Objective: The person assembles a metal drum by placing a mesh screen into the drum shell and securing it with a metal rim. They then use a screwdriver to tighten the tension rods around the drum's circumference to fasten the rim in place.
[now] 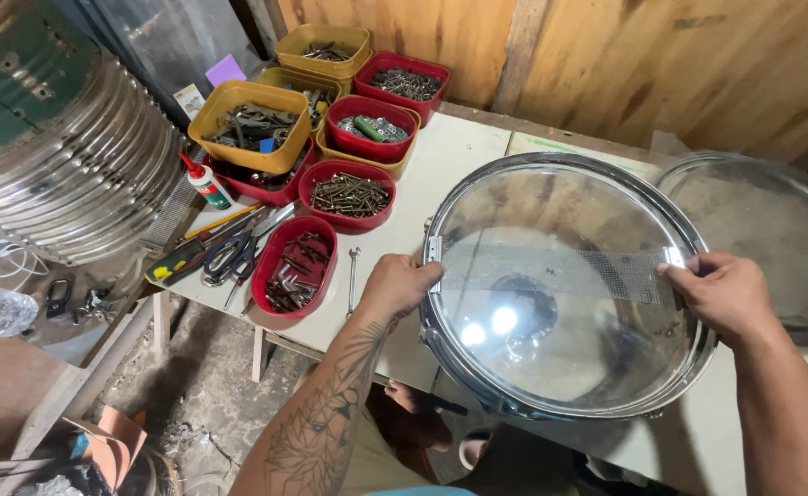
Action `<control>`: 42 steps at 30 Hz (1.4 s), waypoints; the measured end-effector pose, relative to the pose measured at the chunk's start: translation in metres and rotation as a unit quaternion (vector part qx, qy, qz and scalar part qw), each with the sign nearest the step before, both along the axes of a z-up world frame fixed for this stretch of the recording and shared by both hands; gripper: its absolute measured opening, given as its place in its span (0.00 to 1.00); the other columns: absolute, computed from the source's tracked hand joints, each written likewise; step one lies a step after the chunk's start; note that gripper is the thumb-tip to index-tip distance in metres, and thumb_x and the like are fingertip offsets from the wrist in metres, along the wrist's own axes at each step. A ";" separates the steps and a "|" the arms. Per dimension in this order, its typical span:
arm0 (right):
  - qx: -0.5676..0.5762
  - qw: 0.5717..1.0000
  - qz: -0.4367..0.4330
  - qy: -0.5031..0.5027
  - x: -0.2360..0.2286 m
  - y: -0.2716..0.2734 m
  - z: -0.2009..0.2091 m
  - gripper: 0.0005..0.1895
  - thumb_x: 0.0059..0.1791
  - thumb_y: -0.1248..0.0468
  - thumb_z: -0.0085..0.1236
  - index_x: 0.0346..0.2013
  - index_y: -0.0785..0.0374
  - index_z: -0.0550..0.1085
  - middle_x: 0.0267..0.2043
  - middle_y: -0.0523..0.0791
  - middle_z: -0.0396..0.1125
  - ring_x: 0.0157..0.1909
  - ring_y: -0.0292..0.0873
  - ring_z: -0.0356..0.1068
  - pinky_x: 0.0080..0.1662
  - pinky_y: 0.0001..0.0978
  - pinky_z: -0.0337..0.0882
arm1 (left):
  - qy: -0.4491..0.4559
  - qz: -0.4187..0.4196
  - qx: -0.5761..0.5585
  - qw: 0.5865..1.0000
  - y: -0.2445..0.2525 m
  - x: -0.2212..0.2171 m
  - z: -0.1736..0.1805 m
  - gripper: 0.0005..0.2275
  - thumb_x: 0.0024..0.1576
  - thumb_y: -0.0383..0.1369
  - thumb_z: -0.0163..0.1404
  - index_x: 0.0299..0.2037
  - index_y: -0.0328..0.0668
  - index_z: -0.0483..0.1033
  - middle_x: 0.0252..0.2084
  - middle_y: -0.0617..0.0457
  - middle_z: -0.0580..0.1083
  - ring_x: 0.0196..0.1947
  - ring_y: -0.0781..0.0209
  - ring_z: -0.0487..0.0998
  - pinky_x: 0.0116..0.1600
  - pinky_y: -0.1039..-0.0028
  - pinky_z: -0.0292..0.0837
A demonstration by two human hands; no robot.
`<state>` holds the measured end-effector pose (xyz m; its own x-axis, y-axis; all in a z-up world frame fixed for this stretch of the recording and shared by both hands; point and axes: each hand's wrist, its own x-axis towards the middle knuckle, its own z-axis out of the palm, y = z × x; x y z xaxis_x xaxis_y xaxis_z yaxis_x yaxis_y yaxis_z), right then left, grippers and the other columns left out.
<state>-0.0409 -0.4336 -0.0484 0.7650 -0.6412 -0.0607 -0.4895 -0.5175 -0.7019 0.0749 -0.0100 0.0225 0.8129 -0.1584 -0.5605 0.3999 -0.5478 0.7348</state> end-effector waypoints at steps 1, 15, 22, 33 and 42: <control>0.001 1.000 -0.005 0.000 0.001 0.000 -0.001 0.20 0.49 0.56 0.70 0.21 0.60 0.71 0.15 0.39 0.55 0.19 0.34 0.49 0.23 0.29 0.47 | -0.017 0.001 0.010 1.000 -0.001 0.000 -0.004 0.17 0.53 0.45 0.53 0.24 0.47 0.60 0.22 0.56 0.65 0.18 0.63 0.62 0.25 0.69 0.55; 0.036 0.999 0.001 -0.024 0.001 0.024 0.021 0.20 0.52 0.55 0.64 0.20 0.61 0.74 0.16 0.42 0.59 0.20 0.35 0.52 0.26 0.29 0.50 | -0.064 0.054 -0.050 0.995 0.004 -0.013 -0.028 0.25 0.55 0.60 0.49 0.22 0.47 0.61 0.23 0.57 0.64 0.23 0.64 0.63 0.32 0.70 0.59; 0.047 0.992 -0.028 -0.113 0.000 0.007 0.011 0.08 0.51 0.59 0.64 0.39 0.61 0.80 0.35 0.39 0.72 0.38 0.31 0.65 0.42 0.25 0.64 | -0.012 0.182 -0.136 0.974 0.033 -0.024 -0.046 0.23 0.62 0.49 0.48 0.36 0.31 0.80 0.27 0.49 0.72 0.23 0.61 0.65 0.29 0.72 0.62; 0.142 0.963 -0.082 -0.216 -0.040 -0.008 -0.017 0.12 0.53 0.60 0.60 0.50 0.57 0.76 0.44 0.39 0.71 0.44 0.33 0.68 0.48 0.28 0.69 | -0.056 0.110 -0.082 0.989 0.052 -0.042 -0.073 0.16 0.57 0.42 0.55 0.30 0.33 0.78 0.26 0.48 0.73 0.24 0.60 0.69 0.27 0.68 0.71; 0.051 0.989 -0.088 -0.106 -0.059 0.036 0.029 0.14 0.49 0.64 0.63 0.49 0.65 0.79 0.42 0.43 0.76 0.40 0.35 0.69 0.45 0.28 0.68 | -0.164 0.022 -0.014 0.986 0.023 -0.030 -0.044 0.19 0.55 0.53 0.51 0.33 0.43 0.78 0.33 0.53 0.79 0.37 0.58 0.76 0.49 0.67 0.67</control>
